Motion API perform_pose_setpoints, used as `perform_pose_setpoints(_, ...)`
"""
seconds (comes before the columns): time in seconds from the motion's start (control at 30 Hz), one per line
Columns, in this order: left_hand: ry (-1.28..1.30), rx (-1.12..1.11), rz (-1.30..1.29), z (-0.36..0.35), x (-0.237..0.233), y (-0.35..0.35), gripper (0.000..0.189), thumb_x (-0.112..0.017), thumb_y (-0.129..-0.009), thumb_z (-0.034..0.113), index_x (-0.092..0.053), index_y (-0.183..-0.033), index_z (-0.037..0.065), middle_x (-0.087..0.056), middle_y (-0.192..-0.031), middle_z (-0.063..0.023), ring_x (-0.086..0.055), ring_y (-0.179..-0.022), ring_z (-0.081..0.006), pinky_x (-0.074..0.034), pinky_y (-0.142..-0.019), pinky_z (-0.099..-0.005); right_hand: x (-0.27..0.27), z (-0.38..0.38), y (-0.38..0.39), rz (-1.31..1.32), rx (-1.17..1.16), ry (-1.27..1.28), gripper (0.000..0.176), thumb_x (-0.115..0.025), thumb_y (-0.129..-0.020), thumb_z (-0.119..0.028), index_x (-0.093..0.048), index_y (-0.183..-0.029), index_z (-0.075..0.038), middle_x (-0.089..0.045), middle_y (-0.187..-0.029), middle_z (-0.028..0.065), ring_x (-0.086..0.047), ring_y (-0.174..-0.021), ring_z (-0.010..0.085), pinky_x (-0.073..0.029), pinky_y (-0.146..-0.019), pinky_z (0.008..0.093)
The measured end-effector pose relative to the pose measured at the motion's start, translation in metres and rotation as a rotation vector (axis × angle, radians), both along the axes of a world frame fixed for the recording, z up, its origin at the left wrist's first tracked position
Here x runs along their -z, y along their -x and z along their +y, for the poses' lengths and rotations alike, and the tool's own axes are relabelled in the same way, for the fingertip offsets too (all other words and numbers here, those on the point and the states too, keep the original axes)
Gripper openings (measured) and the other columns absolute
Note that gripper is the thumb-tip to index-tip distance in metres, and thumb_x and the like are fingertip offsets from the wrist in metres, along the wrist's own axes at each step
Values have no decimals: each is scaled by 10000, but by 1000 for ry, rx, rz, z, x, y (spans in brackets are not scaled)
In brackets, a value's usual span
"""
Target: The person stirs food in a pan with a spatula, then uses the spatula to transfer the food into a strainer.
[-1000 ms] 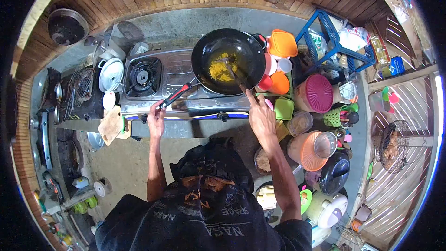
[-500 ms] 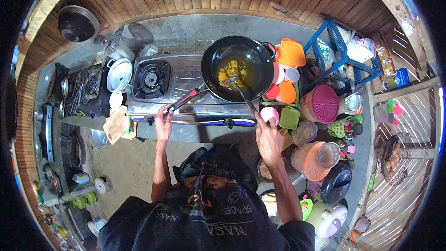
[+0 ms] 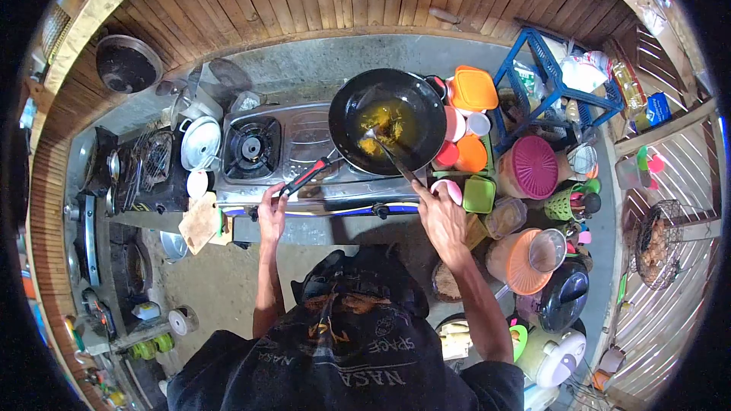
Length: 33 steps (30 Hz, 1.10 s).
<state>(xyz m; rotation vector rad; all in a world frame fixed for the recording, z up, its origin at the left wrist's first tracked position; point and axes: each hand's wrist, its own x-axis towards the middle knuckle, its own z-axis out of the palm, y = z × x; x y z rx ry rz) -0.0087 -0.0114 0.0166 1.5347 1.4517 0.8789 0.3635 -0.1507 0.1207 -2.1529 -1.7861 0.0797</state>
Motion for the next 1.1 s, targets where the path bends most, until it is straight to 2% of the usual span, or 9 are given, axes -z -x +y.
perform_pose_setpoints(0.07,1,-1,1,1,1,-2,353,-609,-983,179,-579,-1304,35,-638,-1206,-115,-644,-924,-197,-523,-864,-349,-14,-12,-5,-117,-28,-10,408,-638,-889,-182,-659,-1291,-248,-566,-975,116,-656,-769,283,-559,-654,425)
perform_pose_setpoints(0.2,-32,-31,-32,0,2,-9,429,-622,-978,199,-517,-1366,47,-643,-1174,-121,-644,-940,-199,-523,-863,-358,-40,-33,-1,-63,85,114,406,-637,-890,-197,-660,-1291,-249,-564,-967,116,-652,-766,288,-550,-655,423)
perform_pose_setpoints(0.33,71,3,26,-1,-1,-12,486,-640,-973,238,-479,-1392,53,-635,-1147,-123,-638,-961,-189,-522,-842,-350,-52,-45,20,-15,123,208,454,-606,-896,-202,-612,-1350,-233,-583,-1076,157,-684,-754,344,-572,-649,483)
perform_pose_setpoints(0.37,70,4,22,0,1,-14,486,-640,-973,238,-479,-1392,53,-635,-1147,-123,-638,-961,-189,-522,-842,-350,-45,-44,28,-36,128,212,481,-596,-894,-201,-588,-1374,-239,-575,-1146,198,-696,-759,365,-581,-644,500)
perform_pose_setpoints(0.4,60,3,-23,1,7,-14,498,-649,-970,250,-475,-1393,54,-633,-1139,-119,-634,-963,-185,-521,-835,-345,-42,-38,37,-61,138,214,488,-595,-893,-174,-584,-1378,-233,-574,-1162,222,-697,-768,364,-587,-643,479)
perform_pose_setpoints(0.67,-12,20,-25,1,20,-10,501,-668,-964,288,-493,-1374,60,-629,-1111,-117,-627,-966,-186,-519,-817,-339,-29,31,52,4,236,45,467,-558,-890,-57,-616,-1340,-168,-600,-1042,208,-698,-798,367,-578,-622,457)
perform_pose_setpoints(0.77,1,31,-78,1,15,-9,457,-645,-974,239,-509,-1376,68,-642,-1090,-99,-627,-950,-167,-508,-872,-324,-10,44,46,12,212,4,468,-535,-903,-55,-608,-1352,-165,-604,-1029,197,-699,-795,354,-579,-623,450)
perform_pose_setpoints(0.97,48,16,21,-1,7,-8,429,-620,-981,223,-523,-1367,65,-644,-1110,-106,-620,-943,-167,-502,-865,-323,-3,22,46,-37,132,0,475,-545,-895,-59,-604,-1354,-165,-604,-1052,185,-695,-785,355,-579,-620,457)
perform_pose_setpoints(1.1,-30,17,-6,-3,11,-8,432,-608,-1002,287,-518,-1361,64,-638,-1133,-105,-612,-930,-171,-514,-788,-332,-19,-8,37,9,165,112,430,-561,-915,-104,-591,-1343,-134,-576,-1064,182,-680,-798,369,-571,-624,473)
